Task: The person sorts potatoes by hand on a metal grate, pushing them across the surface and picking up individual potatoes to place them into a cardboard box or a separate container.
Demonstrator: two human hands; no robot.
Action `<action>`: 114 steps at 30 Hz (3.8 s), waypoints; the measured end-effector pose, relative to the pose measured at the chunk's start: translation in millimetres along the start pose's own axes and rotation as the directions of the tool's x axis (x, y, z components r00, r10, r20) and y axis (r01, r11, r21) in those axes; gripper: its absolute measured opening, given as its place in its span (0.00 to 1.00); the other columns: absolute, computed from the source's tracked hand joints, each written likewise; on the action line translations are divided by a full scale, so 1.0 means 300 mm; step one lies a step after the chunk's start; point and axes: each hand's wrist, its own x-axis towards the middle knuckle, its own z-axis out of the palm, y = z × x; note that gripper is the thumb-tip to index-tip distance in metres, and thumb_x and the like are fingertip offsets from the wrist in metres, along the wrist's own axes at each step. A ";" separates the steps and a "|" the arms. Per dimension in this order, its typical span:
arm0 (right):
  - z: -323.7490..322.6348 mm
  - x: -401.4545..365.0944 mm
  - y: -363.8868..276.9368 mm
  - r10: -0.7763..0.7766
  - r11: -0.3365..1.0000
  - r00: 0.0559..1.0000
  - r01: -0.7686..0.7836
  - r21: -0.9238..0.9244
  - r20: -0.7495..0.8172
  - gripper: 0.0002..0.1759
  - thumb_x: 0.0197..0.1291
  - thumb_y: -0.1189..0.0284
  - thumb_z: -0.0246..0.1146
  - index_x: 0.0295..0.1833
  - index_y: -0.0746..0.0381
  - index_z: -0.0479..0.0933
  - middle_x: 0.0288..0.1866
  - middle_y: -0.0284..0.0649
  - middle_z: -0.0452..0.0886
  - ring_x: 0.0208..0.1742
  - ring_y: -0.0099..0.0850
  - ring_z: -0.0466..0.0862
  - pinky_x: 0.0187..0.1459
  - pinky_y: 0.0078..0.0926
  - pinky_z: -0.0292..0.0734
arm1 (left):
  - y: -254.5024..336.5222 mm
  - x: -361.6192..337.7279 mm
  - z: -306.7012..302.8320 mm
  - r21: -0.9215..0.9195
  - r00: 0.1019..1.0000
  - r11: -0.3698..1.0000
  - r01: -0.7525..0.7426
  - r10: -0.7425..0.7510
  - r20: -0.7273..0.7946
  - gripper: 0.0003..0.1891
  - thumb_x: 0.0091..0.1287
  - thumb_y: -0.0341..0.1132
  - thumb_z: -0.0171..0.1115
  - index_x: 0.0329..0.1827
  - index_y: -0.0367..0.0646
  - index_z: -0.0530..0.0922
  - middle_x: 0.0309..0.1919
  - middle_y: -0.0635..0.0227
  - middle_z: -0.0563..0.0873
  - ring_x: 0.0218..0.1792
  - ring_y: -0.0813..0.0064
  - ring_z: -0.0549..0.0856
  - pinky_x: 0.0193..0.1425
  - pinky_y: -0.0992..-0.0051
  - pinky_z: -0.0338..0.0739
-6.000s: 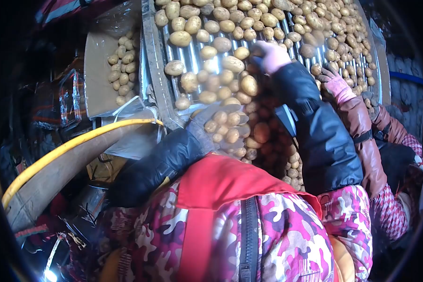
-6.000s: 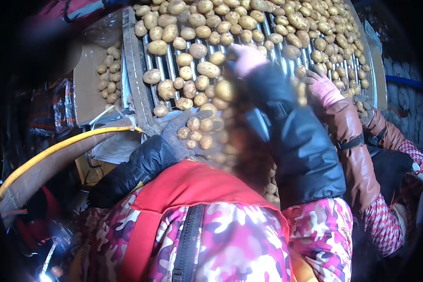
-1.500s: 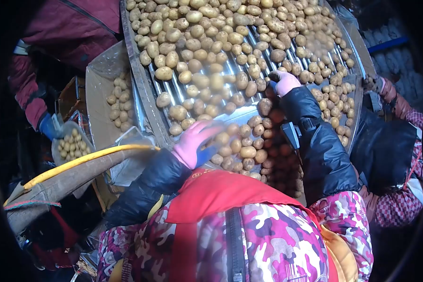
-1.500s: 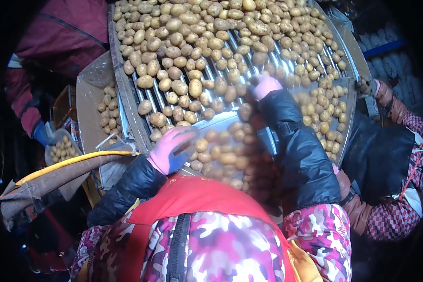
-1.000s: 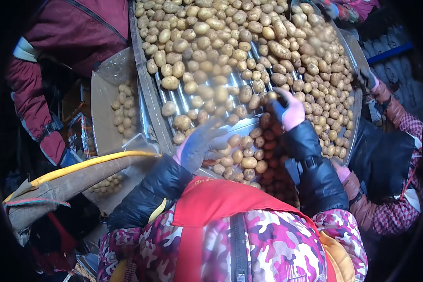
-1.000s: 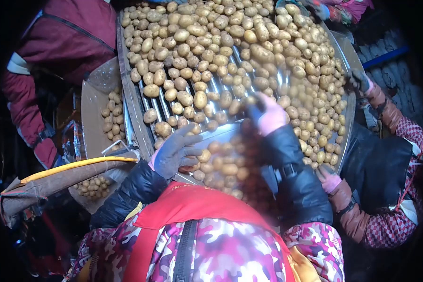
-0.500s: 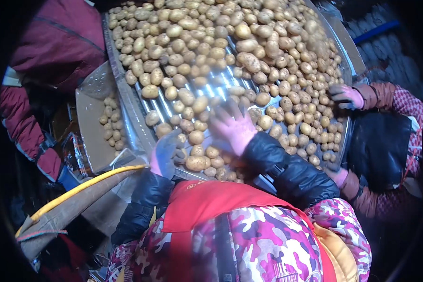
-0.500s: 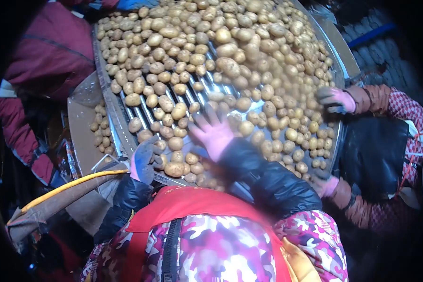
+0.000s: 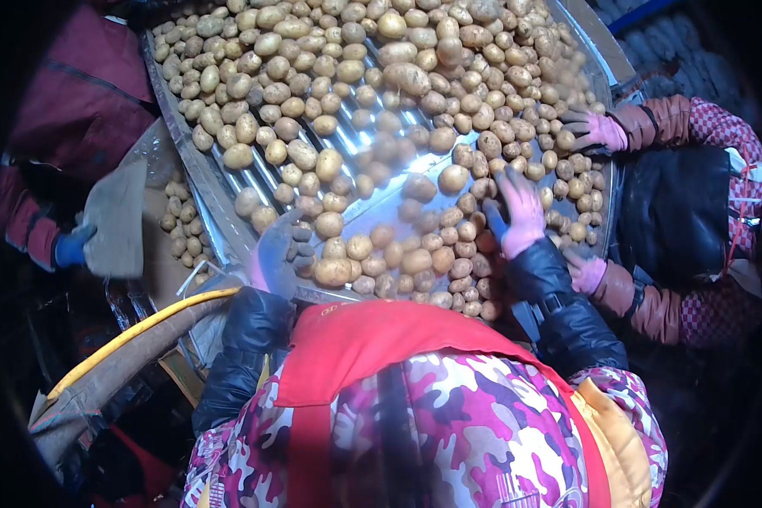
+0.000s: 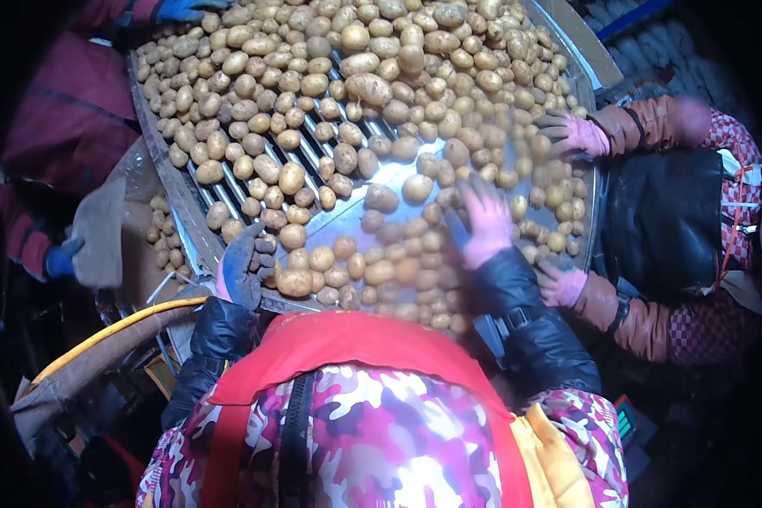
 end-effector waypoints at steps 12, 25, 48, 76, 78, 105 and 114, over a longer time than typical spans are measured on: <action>0.129 0.617 -0.349 -0.300 0.952 0.952 0.296 0.076 0.052 0.27 0.59 0.60 0.69 0.63 0.57 0.80 0.65 0.47 0.78 0.64 0.49 0.80 0.63 0.52 0.75 | -0.028 -0.044 -0.028 0.275 0.975 0.944 -0.184 0.211 -0.073 0.22 0.80 0.37 0.59 0.72 0.36 0.77 0.46 0.61 0.88 0.36 0.79 0.85 0.40 0.80 0.81; -0.012 0.569 -0.456 -0.147 0.647 0.811 -0.354 0.675 0.567 0.30 0.72 0.60 0.67 0.72 0.67 0.76 0.60 0.53 0.86 0.59 0.41 0.87 0.61 0.37 0.82 | 0.011 -0.044 0.056 0.119 0.982 0.986 -0.115 0.094 0.164 0.30 0.82 0.47 0.54 0.79 0.36 0.69 0.45 0.66 0.87 0.33 0.82 0.82 0.38 0.81 0.78; 0.207 0.728 -0.267 -0.045 0.897 0.964 0.153 -0.414 0.261 0.24 0.67 0.70 0.62 0.69 0.52 0.76 0.67 0.47 0.81 0.67 0.52 0.80 0.67 0.46 0.78 | 0.119 -0.157 0.239 0.903 0.895 0.037 -0.428 0.155 0.418 0.23 0.66 0.45 0.72 0.62 0.49 0.84 0.46 0.53 0.88 0.48 0.49 0.90 0.54 0.58 0.84; 0.174 0.047 -0.490 -0.178 0.005 0.351 -0.934 0.358 0.919 0.33 0.73 0.35 0.55 0.51 0.56 0.79 0.29 0.36 0.82 0.20 0.32 0.78 0.19 0.29 0.73 | -0.036 -0.705 -0.597 0.001 0.479 0.814 -0.581 0.343 -0.808 0.19 0.75 0.57 0.64 0.47 0.52 0.90 0.24 0.83 0.77 0.23 0.88 0.74 0.25 0.82 0.63; 0.166 -0.007 -0.529 -0.180 0.220 0.464 -0.840 0.496 0.867 0.33 0.74 0.36 0.54 0.55 0.57 0.79 0.37 0.41 0.86 0.26 0.34 0.82 0.24 0.31 0.76 | -0.033 -0.714 -0.732 -0.039 0.456 0.816 -0.577 0.282 -0.844 0.18 0.76 0.55 0.63 0.49 0.53 0.89 0.26 0.84 0.79 0.22 0.90 0.72 0.26 0.85 0.63; 0.162 0.094 -0.908 -0.505 0.009 0.274 -0.946 0.323 0.818 0.44 0.77 0.36 0.50 0.82 0.57 0.66 0.78 0.45 0.73 0.78 0.44 0.72 0.78 0.56 0.66 | -0.142 -0.524 -0.256 -0.164 0.969 0.956 -0.244 0.246 -0.009 0.33 0.73 0.68 0.60 0.59 0.44 0.82 0.31 0.73 0.81 0.26 0.80 0.79 0.30 0.79 0.73; 0.151 -0.071 -0.583 -0.151 -0.111 0.380 -0.924 0.367 0.912 0.34 0.81 0.45 0.51 0.74 0.62 0.71 0.61 0.48 0.83 0.65 0.47 0.84 0.66 0.53 0.81 | 0.162 -0.455 -0.482 -0.441 0.939 0.886 -0.144 -0.018 -0.343 0.44 0.76 0.76 0.37 0.63 0.44 0.82 0.33 0.65 0.86 0.26 0.66 0.83 0.27 0.70 0.82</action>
